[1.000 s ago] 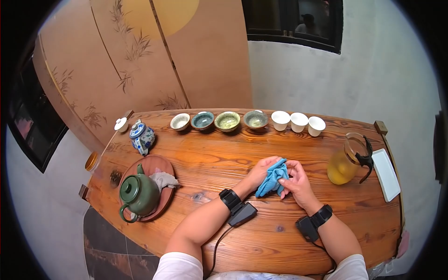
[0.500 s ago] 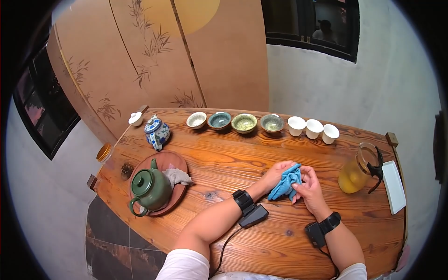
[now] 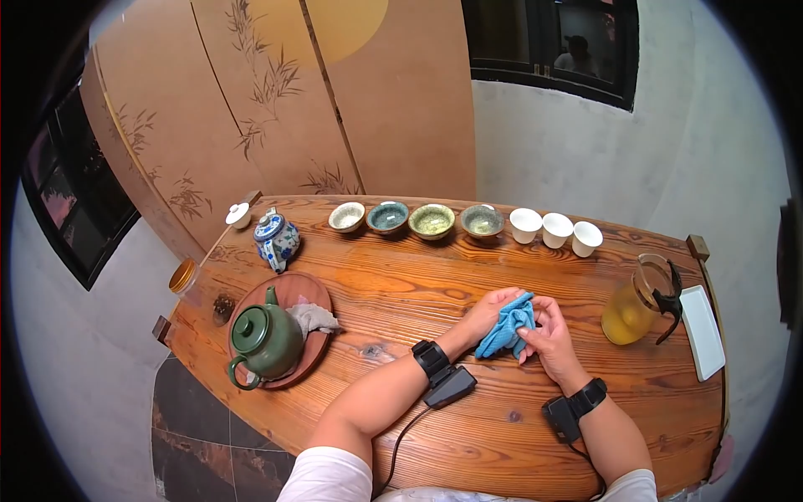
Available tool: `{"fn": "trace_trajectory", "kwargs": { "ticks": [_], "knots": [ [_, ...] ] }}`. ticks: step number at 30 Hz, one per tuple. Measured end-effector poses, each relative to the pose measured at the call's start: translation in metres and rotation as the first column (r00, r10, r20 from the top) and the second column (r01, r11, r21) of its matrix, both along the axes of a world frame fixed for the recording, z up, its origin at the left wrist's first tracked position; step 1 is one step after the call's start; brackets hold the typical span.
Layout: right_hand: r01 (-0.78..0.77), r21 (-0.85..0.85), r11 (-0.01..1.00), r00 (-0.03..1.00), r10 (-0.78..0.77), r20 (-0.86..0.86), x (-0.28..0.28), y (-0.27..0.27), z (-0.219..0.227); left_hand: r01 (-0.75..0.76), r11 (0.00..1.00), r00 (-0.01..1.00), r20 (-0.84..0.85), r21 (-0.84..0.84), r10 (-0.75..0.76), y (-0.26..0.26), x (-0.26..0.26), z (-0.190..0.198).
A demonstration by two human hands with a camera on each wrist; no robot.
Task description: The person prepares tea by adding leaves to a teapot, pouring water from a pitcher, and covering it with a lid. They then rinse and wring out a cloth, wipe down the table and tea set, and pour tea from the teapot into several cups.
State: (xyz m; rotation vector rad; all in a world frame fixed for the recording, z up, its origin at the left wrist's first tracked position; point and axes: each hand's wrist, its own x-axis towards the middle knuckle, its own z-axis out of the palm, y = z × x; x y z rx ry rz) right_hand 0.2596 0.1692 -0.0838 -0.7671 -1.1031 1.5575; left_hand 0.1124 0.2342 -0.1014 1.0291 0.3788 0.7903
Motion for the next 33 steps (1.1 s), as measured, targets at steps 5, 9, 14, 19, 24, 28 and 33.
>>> {"fn": "trace_trajectory", "kwargs": {
  "ticks": [5,9,14,19,24,28,33],
  "knots": [
    [0.003,0.001,1.000,1.000,-0.003,-0.001,-0.0002,-0.0004,-0.0001,-0.003,1.000,1.000,-0.005,-0.007,0.003,0.0029,0.0000,-0.0062],
    [0.005,-0.007,1.000,1.000,-0.005,-0.014,-0.0002,-0.0001,-0.0007,0.011,1.000,1.000,0.017,-0.017,-0.011,0.0037,-0.0001,-0.0065],
    [-0.009,-0.002,1.000,1.000,0.009,-0.011,0.0002,-0.0005,-0.0016,-0.036,0.999,0.999,-0.032,0.013,0.036,-0.0017,0.0002,0.0018],
    [0.005,0.000,1.000,1.000,-0.005,-0.017,-0.0004,-0.0001,-0.0015,-0.031,1.000,0.999,-0.019,0.000,0.031,-0.0016,-0.0006,0.0016],
    [0.013,-0.004,1.000,1.000,-0.013,-0.023,-0.0004,-0.0002,-0.0010,-0.031,0.999,0.999,-0.018,-0.017,0.031,-0.0006,-0.0012,-0.0002],
    [0.007,-0.004,1.000,1.000,-0.007,-0.012,0.0002,-0.0001,-0.0016,-0.031,0.999,0.999,-0.009,-0.020,0.031,0.0002,-0.0008,-0.0013],
    [0.011,-0.015,1.000,1.000,-0.012,-0.024,-0.0003,0.0008,-0.0022,-0.029,0.999,0.999,-0.019,-0.030,0.029,0.0010,-0.0016,-0.0011]
  ]
}}
